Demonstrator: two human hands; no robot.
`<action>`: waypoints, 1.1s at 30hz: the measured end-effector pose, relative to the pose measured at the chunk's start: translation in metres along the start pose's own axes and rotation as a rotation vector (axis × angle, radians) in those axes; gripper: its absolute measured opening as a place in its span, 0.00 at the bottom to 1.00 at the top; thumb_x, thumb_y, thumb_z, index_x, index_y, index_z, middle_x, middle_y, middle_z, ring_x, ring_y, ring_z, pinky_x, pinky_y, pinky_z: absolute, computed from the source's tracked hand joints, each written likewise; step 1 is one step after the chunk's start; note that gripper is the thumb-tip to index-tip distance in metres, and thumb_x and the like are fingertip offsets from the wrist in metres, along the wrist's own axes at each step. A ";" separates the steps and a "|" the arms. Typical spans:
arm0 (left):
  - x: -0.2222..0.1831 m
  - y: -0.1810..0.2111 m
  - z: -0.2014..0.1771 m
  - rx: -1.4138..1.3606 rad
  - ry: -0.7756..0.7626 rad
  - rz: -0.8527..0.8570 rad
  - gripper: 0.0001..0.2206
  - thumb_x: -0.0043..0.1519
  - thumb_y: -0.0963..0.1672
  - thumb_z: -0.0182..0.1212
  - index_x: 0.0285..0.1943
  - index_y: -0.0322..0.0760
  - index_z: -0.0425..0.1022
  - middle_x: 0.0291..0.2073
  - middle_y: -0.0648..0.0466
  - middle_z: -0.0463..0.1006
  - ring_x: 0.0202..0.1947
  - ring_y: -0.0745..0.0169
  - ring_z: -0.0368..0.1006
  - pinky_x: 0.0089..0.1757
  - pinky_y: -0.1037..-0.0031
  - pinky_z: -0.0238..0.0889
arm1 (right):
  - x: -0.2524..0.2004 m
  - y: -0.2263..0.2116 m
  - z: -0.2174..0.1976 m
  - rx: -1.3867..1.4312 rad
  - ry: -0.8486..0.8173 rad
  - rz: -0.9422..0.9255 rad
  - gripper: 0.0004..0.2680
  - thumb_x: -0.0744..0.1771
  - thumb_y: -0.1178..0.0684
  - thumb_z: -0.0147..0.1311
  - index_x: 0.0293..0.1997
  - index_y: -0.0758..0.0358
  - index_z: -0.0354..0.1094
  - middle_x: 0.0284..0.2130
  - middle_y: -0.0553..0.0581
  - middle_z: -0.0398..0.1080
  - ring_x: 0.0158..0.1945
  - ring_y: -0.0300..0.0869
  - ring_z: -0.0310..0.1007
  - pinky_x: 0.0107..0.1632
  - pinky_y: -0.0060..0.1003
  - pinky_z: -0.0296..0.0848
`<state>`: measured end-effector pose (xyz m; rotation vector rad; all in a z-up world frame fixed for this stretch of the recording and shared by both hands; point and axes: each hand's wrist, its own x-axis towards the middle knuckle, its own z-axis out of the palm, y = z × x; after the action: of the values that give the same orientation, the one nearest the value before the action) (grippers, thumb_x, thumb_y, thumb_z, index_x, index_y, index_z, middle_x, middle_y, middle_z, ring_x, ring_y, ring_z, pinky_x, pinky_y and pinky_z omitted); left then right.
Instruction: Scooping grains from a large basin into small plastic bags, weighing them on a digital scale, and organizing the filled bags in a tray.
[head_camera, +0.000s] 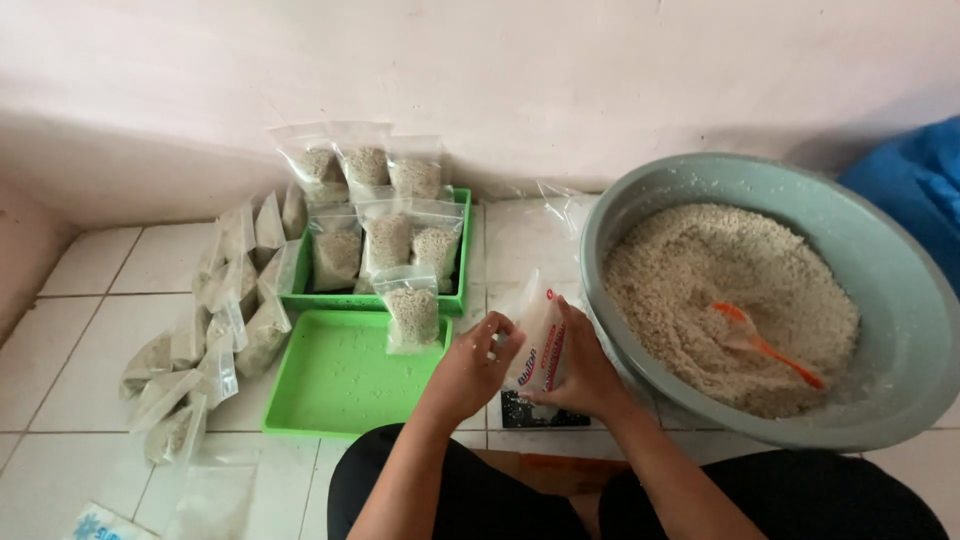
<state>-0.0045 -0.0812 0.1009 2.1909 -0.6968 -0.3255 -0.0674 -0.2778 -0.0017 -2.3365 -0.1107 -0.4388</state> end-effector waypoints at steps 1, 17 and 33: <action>0.003 -0.008 -0.001 -0.128 -0.037 -0.033 0.10 0.66 0.51 0.49 0.46 0.48 0.73 0.32 0.49 0.80 0.35 0.52 0.78 0.38 0.62 0.73 | 0.002 0.007 0.005 0.021 0.014 0.014 0.55 0.49 0.35 0.76 0.75 0.62 0.29 0.65 0.71 0.46 0.69 0.64 0.45 0.68 0.57 0.46; 0.046 0.000 -0.023 -0.141 -0.300 0.492 0.70 0.33 0.58 0.77 0.75 0.28 0.26 0.73 0.30 0.34 0.69 0.21 0.41 0.62 0.36 0.39 | 0.029 -0.015 -0.024 0.554 -0.043 0.050 0.57 0.45 0.42 0.81 0.74 0.59 0.32 0.67 0.66 0.51 0.71 0.56 0.47 0.69 0.56 0.46; 0.051 -0.040 0.002 0.256 -0.061 0.377 0.65 0.28 0.57 0.80 0.77 0.45 0.43 0.63 0.44 0.60 0.65 0.36 0.58 0.64 0.47 0.48 | 0.037 -0.061 -0.091 0.173 -0.178 0.108 0.21 0.64 0.53 0.56 0.65 0.63 0.58 0.60 0.67 0.62 0.65 0.58 0.59 0.64 0.59 0.57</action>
<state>0.0511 -0.0909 0.0694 2.2313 -1.2192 -0.1114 -0.0713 -0.2990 0.1121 -2.1952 -0.1026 -0.1606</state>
